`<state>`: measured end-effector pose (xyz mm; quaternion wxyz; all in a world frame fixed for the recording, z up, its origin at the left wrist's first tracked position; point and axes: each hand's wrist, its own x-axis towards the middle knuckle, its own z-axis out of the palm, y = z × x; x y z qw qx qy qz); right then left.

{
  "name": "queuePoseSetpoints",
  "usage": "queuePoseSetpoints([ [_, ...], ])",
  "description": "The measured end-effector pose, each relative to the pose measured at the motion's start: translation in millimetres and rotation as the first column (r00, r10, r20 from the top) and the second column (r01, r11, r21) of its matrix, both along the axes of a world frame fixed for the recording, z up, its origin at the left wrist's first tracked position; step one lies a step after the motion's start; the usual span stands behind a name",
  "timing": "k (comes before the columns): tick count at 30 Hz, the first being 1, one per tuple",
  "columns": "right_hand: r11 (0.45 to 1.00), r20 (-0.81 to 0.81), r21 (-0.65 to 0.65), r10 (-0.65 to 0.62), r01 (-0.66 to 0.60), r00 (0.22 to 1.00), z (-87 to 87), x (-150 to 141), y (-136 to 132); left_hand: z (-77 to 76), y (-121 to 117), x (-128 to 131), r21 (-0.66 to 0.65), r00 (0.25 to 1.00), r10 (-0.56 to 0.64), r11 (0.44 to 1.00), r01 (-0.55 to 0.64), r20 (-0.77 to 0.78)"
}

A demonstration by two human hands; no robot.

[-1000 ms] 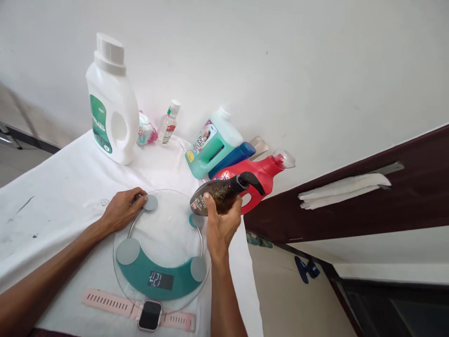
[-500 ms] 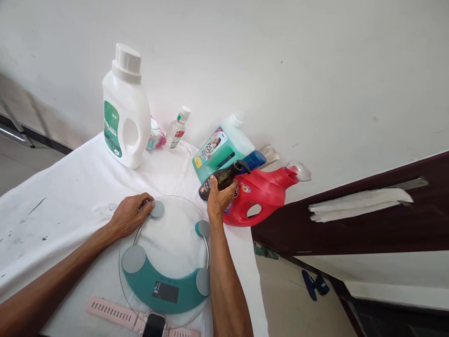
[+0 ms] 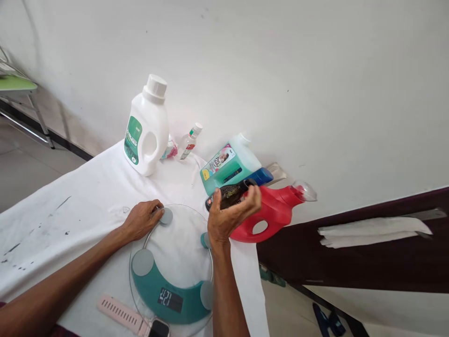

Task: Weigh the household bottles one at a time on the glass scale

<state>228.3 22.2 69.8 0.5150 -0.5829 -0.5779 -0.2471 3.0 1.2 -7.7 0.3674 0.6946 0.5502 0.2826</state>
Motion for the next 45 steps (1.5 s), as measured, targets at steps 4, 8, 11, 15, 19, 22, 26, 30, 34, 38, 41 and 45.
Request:
queuePoseSetpoints([
  [4, 0.936, -0.132, -0.196, 0.271, -0.293, 0.954, 0.3, -35, 35, -1.0, 0, 1, 0.001, 1.000, 0.007, 1.000, -0.007, 0.006],
  [8, 0.602, -0.456, -0.459, 0.472, -0.654, 0.754, -14.9, -88, 71, -4.2, 0, 3, 0.007, 0.998, 0.014, 1.000, -0.015, 0.055],
  [11, 0.467, -0.586, -0.469, 0.470, -0.750, 0.660, -23.8, -131, 87, -5.0, -1, 4, 0.011, 0.998, 0.016, 1.000, -0.016, 0.061],
  [15, 0.626, -0.659, -0.283, 0.424, -0.727, 0.621, -18.8, -171, 103, -2.4, -1, 4, 0.002, 1.000, 0.018, 1.000, -0.018, 0.023],
  [19, 0.738, -0.685, -0.141, 0.409, -0.660, 0.603, 2.1, -182, 118, 0.8, 0, 3, -0.010, 1.000, 0.001, 1.000, 0.000, 0.012],
  [22, 0.598, -0.792, -0.111, 0.429, -0.794, 0.434, 17.7, -185, 128, 1.1, -1, 2, -0.019, 1.000, 0.000, 1.000, 0.000, 0.019],
  [26, 0.584, -0.875, 0.009, 0.397, -0.812, 0.276, 28.4, -192, 130, 0.9, -1, 2, -0.018, 1.000, 0.009, 1.000, -0.009, 0.007],
  [30, 0.699, -0.904, 0.108, 0.365, -0.707, 0.223, 33.6, -189, 116, 0.3, -2, 2, -0.001, 1.000, 0.002, 1.000, -0.002, -0.001],
  [34, 0.708, -0.856, 0.144, 0.439, -0.691, 0.272, 52.8, -161, 82, -1.4, -1, 2, 0.014, 1.000, 0.009, 1.000, -0.008, -0.014],
  [38, 0.729, -0.791, 0.184, 0.508, -0.660, 0.340, 86.7, -119, 31, -0.7, -1, 0, 0.014, 1.000, 0.005, 1.000, -0.005, -0.027],
  [41, 0.734, -0.773, 0.168, 0.512, -0.658, 0.374, 103.1, -88, -15, 0.2, 0, -1, 0.017, 1.000, -0.001, 1.000, 0.002, -0.031],
  [45, 0.768, -0.793, 0.117, 0.454, -0.630, 0.406, 98.1, -57, -75, -0.6, 1, -1, 0.026, 0.999, -0.011, 1.000, 0.012, -0.035],
])
